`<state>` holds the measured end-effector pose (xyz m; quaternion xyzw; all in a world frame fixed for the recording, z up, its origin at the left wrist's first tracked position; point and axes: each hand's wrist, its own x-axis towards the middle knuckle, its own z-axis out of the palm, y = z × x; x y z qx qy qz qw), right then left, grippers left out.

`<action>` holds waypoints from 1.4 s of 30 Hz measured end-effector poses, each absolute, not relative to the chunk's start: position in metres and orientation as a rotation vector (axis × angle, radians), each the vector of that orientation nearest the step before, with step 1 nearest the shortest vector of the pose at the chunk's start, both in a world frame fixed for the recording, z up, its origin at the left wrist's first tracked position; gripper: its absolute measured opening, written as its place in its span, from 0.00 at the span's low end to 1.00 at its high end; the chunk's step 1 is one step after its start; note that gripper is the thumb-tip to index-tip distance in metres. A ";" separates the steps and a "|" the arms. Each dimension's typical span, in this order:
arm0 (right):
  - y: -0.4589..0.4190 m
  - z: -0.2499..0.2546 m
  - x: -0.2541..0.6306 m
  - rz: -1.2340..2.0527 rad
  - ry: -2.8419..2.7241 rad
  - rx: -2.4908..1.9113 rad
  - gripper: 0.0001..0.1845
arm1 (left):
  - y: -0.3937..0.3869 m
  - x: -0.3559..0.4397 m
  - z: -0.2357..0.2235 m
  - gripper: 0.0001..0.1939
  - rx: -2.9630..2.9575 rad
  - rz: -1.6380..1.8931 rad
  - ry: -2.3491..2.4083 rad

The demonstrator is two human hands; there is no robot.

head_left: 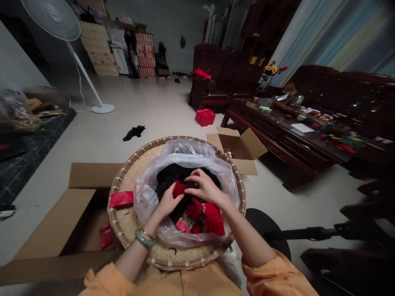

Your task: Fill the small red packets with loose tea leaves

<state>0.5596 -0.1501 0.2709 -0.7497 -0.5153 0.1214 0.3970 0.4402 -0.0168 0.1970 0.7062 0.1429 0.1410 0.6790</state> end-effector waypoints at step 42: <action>-0.165 0.255 0.551 0.161 -1.437 -2.019 0.08 | -0.011 0.438 0.190 0.32 1.864 0.525 0.380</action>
